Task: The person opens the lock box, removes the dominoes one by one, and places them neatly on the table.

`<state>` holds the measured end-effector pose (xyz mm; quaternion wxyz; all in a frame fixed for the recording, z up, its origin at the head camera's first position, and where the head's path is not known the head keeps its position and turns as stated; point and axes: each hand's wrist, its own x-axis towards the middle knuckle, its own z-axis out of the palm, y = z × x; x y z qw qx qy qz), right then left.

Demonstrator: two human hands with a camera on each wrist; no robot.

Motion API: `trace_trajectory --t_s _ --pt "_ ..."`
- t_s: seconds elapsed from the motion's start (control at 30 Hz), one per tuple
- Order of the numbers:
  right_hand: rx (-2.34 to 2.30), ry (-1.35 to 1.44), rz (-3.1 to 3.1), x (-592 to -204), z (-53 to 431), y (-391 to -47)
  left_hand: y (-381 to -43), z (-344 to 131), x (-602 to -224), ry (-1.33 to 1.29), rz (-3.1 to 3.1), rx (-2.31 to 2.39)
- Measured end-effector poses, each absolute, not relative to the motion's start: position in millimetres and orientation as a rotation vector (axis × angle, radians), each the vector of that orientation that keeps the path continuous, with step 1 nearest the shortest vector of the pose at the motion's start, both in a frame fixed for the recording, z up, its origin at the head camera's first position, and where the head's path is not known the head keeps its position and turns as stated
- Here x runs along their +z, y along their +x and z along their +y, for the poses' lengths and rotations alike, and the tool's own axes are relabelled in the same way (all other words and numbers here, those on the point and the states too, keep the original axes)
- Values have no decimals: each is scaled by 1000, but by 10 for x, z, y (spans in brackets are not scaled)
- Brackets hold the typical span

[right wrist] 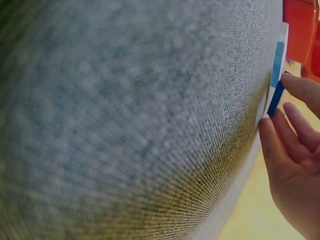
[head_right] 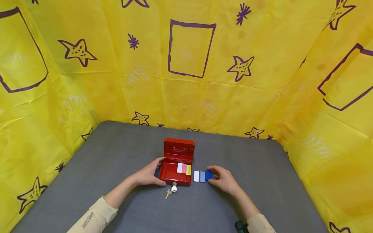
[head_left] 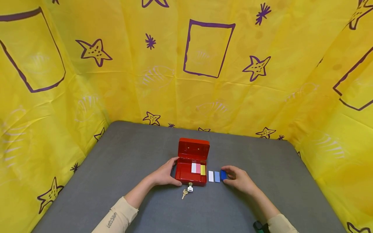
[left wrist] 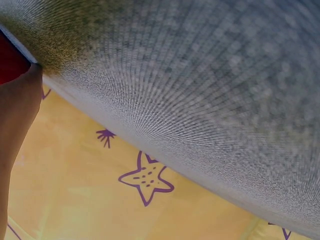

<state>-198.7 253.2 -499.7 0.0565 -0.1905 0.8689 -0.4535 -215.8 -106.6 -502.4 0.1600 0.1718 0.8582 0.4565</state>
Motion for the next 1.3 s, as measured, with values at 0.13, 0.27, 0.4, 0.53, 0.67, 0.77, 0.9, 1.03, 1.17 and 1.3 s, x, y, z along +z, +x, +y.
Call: trace_trajectory --t_s 0.13,0.27,0.4,0.53,0.67,0.77,0.9,1.03,1.17,1.3 --pt "-1353 -632 2657 -5007 2532 -1988 -2159 -1062 -5028 490 2452 1308" --pt "-1335 -663 2671 -5012 2529 -1982 -2158 -1061 -5028 490 2452 1311" --pt "-1332 -680 2671 -5020 2537 -1978 -2159 -1061 -5028 491 2452 1309" --pt "-1341 -693 2668 -5033 2541 -1977 -2156 -1060 -5026 490 2447 1312" --pt "-1340 -695 2671 -5055 2546 -1978 -2149 -1058 -5017 487 2441 1319" --pt "-1332 -707 2681 -5063 2553 -1980 -2148 -1056 -5011 483 2440 1320" --pt "-1321 -719 2688 -5055 2547 -1973 -2150 -1058 -5027 485 2439 1323" --pt "-1306 -716 2693 -5047 2537 -1964 -2154 -1062 -5037 487 2440 1326" --pt "-1300 -718 2696 -5034 2528 -1958 -2152 -1064 -5031 492 2439 1328" --pt "-1300 -704 2692 -5025 2527 -1959 -2147 -1064 -5021 493 2439 1327"
